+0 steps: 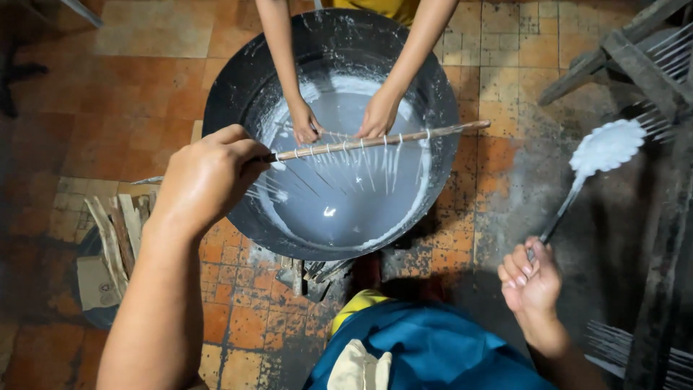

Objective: Dipping a rack of candle wicks into a vat of molten wax and hanging them to dry in a production setting.

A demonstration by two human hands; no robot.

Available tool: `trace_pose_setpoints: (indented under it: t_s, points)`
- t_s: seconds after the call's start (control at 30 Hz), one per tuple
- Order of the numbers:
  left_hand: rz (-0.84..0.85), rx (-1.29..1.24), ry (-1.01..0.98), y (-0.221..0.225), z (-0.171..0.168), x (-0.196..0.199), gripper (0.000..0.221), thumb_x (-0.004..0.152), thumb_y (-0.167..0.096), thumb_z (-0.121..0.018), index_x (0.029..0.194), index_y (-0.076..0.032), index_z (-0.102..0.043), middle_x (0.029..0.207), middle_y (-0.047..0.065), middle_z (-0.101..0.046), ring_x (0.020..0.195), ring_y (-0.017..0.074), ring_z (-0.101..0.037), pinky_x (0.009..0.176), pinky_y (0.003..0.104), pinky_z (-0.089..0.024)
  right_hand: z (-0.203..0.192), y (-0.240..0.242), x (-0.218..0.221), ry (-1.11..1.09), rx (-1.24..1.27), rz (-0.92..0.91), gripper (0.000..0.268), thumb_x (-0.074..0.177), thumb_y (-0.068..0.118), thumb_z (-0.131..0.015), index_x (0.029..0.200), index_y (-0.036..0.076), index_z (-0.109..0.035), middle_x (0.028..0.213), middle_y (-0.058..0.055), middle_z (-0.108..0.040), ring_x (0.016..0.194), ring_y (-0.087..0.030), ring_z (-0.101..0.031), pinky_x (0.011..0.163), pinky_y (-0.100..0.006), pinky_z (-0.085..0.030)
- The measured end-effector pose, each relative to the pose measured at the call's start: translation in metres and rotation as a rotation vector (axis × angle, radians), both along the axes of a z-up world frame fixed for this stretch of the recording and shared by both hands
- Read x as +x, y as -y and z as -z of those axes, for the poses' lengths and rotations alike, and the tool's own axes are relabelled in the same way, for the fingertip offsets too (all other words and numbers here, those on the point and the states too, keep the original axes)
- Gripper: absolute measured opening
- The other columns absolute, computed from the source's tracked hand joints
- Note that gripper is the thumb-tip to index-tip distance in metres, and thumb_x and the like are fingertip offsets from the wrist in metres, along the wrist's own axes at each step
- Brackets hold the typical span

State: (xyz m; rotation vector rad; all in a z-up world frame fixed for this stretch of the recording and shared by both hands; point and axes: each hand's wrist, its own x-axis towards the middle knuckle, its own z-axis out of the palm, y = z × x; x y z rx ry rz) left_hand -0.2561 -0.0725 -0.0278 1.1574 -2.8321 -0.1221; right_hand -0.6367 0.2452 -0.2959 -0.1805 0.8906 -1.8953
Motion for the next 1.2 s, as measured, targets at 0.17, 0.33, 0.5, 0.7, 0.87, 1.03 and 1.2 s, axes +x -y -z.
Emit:
trace_pose_setpoints:
  t_s: [0.17, 0.33, 0.5, 0.7, 0.87, 1.03, 1.2]
  points:
    - [-0.03, -0.079, 0.023, 0.011, 0.037, -0.003, 0.006, 0.093, -0.025, -0.076, 0.099, -0.023, -0.078, 0.089, -0.006, -0.067, 0.078, 0.0228, -0.072, 0.068, 0.037, -0.059, 0.012, 0.035, 0.003, -0.17, 0.09, 0.109, 0.026, 0.109, 0.04, -0.043, 0.085, 0.029, -0.041, 0.056, 0.011, -0.021, 0.039, -0.004, -0.025, 0.038, -0.019, -0.023]
    - [-0.017, -0.129, 0.052, 0.031, 0.099, 0.003, 0.008, 0.092, -0.033, -0.075, 0.1, -0.03, -0.075, 0.09, -0.011, -0.064, 0.081, 0.0163, -0.071, 0.07, 0.032, -0.06, -0.004, 0.086, 0.026, -0.238, 0.061, 0.219, 0.029, 0.111, 0.035, -0.043, 0.083, 0.03, -0.037, 0.057, 0.009, -0.021, 0.041, -0.008, -0.025, 0.04, -0.022, -0.024]
    - [-0.062, -0.082, 0.102, 0.041, 0.175, 0.0, 0.007, 0.092, -0.036, -0.073, 0.098, -0.034, -0.074, 0.09, -0.011, -0.063, 0.084, 0.0166, -0.071, 0.073, 0.034, -0.062, -0.02, 0.139, 0.06, -0.254, 0.107, 0.409, 0.035, 0.111, 0.028, -0.046, 0.076, 0.024, -0.04, 0.056, 0.01, -0.023, 0.041, -0.006, -0.03, 0.039, -0.019, -0.026]
    - [-0.125, 0.181, 0.119, 0.038, 0.257, -0.012, 0.01, 0.092, -0.033, -0.072, 0.099, -0.029, -0.076, 0.091, -0.006, -0.068, 0.082, 0.0253, -0.074, 0.074, 0.043, -0.062, 0.002, 0.174, 0.079, -0.315, 0.048, 0.486, 0.008, 0.108, 0.022, -0.053, 0.107, 0.024, -0.046, 0.059, 0.006, -0.026, 0.042, -0.008, -0.031, 0.036, -0.022, -0.031]
    - [-0.129, 0.315, 0.186, 0.075, 0.313, -0.03, 0.013, 0.095, -0.032, -0.069, 0.1, -0.025, -0.079, 0.097, 0.0, -0.071, 0.086, 0.0343, -0.076, 0.076, 0.049, -0.063, 0.019, 0.183, 0.091, -0.398, -0.002, 0.506, 0.01, 0.108, 0.017, -0.05, 0.106, 0.021, -0.041, 0.06, 0.005, -0.024, 0.042, -0.009, -0.029, 0.037, -0.021, -0.031]
    - [-0.13, 0.355, 0.157, 0.126, 0.415, -0.051, 0.015, 0.092, -0.032, -0.075, 0.103, -0.023, -0.08, 0.103, 0.002, -0.073, 0.091, 0.0365, -0.076, 0.079, 0.051, -0.063, 0.046, 0.186, 0.097, -0.439, 0.01, 0.565, 0.01, 0.109, 0.014, -0.05, 0.11, 0.018, -0.041, 0.059, 0.003, -0.024, 0.041, -0.01, -0.028, 0.037, -0.022, -0.031]
    - [-0.185, 0.467, 0.116, 0.155, 0.506, -0.063, 0.014, 0.094, -0.03, -0.073, 0.104, -0.022, -0.08, 0.1, 0.004, -0.072, 0.097, 0.0351, -0.075, 0.084, 0.048, -0.063, 0.038, 0.187, 0.101, -0.411, 0.085, 0.646, 0.022, 0.106, 0.024, -0.059, 0.1, 0.021, -0.039, 0.055, 0.005, -0.024, 0.038, -0.01, -0.025, 0.037, -0.023, -0.026]
